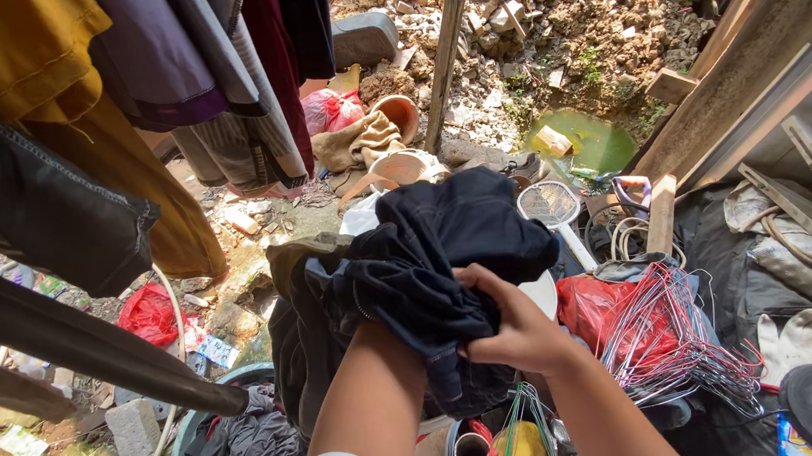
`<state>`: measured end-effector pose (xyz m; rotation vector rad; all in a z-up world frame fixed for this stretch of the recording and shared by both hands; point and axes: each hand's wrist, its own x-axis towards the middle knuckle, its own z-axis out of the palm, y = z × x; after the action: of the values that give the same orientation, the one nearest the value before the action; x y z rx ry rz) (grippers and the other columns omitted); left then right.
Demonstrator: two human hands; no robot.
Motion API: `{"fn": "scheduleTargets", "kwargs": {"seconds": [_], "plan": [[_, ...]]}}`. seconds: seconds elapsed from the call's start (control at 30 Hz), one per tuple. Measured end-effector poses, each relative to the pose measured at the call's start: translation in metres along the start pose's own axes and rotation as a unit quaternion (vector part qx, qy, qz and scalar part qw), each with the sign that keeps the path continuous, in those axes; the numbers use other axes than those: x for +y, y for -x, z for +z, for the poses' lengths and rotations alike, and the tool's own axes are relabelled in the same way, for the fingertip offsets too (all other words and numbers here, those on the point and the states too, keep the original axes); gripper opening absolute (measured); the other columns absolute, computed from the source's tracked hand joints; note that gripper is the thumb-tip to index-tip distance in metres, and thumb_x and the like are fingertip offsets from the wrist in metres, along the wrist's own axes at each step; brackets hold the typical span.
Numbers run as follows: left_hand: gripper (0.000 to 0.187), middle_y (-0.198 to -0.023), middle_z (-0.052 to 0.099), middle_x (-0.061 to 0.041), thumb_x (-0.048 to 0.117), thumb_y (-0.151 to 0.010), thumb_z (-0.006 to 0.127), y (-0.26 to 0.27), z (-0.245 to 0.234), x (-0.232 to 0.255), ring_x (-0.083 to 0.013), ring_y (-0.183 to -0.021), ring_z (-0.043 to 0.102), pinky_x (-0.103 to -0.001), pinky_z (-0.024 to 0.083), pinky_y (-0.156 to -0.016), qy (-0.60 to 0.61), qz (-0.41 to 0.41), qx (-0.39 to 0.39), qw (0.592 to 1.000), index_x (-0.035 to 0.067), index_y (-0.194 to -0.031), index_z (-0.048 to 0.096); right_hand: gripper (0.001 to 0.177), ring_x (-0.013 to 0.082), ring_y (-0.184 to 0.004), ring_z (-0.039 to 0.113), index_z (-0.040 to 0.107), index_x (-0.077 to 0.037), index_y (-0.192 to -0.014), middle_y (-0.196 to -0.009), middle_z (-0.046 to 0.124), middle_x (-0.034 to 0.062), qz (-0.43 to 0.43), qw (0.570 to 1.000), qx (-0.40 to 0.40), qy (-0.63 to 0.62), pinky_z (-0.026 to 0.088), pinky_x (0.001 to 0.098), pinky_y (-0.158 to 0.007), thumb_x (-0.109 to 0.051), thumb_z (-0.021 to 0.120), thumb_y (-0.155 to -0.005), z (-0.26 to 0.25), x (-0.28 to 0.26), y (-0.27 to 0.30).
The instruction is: The person takes various items of clothing from a bucket, places them on wire hangers, and hangs the hangers onto a horizontal metal rod.
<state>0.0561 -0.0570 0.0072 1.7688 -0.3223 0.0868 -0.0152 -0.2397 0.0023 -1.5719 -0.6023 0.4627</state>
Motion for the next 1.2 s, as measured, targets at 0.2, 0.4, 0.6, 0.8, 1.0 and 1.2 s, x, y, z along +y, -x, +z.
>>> {"fn": "scheduleTargets", "kwargs": {"seconds": [0.2,0.4,0.6,0.8,1.0,1.2], "plan": [[0.027,-0.117,0.070,-0.020,0.014,-0.093,0.059,0.008,0.004,-0.008,-0.0326,-0.108,0.066,-0.039,0.049,-0.096,-0.012,-0.009,0.014,1.000,0.003,-0.116,0.067,0.071,0.0107,-0.112,0.055,0.055,0.000,-0.132,-0.117,0.062,0.0039,-0.027,0.999,-0.013,0.021,0.041,0.0246,-0.103,-0.004,0.076,-0.065,0.002,-0.005,0.010],[0.028,-0.118,0.070,-0.020,0.015,-0.093,0.059,0.027,0.006,-0.022,-0.0323,-0.108,0.066,-0.039,0.049,-0.097,-0.039,-0.019,-0.004,0.999,0.003,-0.116,0.067,0.053,0.0278,-0.111,0.070,0.062,-0.011,-0.129,-0.122,0.071,0.0123,-0.176,0.885,0.296,0.313,0.056,0.0311,-0.094,-0.004,0.074,-0.078,0.011,0.000,-0.008],[0.028,-0.118,0.070,-0.020,0.016,-0.093,0.059,0.043,0.045,-0.022,-0.0319,-0.108,0.066,-0.038,0.049,-0.097,-0.079,-0.001,-0.051,0.996,0.003,-0.116,0.068,0.022,0.0361,-0.084,0.071,0.076,-0.017,-0.109,-0.098,0.075,0.0143,0.020,0.834,0.385,0.395,0.053,0.0431,-0.071,-0.022,0.071,-0.089,-0.046,0.069,-0.062],[0.029,-0.118,0.071,-0.019,0.016,-0.093,0.059,0.096,0.020,0.004,-0.0316,-0.108,0.066,-0.038,0.050,-0.097,-0.046,-0.019,-0.112,0.993,0.003,-0.116,0.068,0.019,0.0347,-0.079,0.061,0.073,-0.008,-0.096,-0.086,0.069,0.0159,0.108,0.845,0.408,0.328,0.046,0.0478,-0.069,-0.020,0.061,-0.102,-0.174,0.162,-0.106],[0.029,-0.119,0.071,-0.019,0.017,-0.093,0.059,0.032,-0.030,0.007,-0.0313,-0.108,0.066,-0.038,0.050,-0.097,-0.089,0.003,-0.022,0.996,0.003,-0.116,0.069,0.047,0.0151,-0.124,0.060,0.067,-0.010,-0.134,-0.142,0.065,0.0079,0.051,0.976,0.195,-0.088,0.046,0.0318,-0.096,-0.039,0.047,-0.104,-0.066,0.042,-0.070],[0.029,-0.119,0.071,-0.019,0.018,-0.093,0.059,0.016,-0.014,-0.041,-0.0309,-0.108,0.067,-0.037,0.050,-0.097,-0.151,-0.023,-0.068,0.986,0.003,-0.116,0.069,0.030,0.0375,-0.113,0.067,0.068,-0.013,-0.121,-0.125,0.068,0.0186,-0.099,0.882,0.269,0.374,0.054,0.0428,-0.088,-0.018,0.069,-0.091,0.034,0.019,-0.050]]}}
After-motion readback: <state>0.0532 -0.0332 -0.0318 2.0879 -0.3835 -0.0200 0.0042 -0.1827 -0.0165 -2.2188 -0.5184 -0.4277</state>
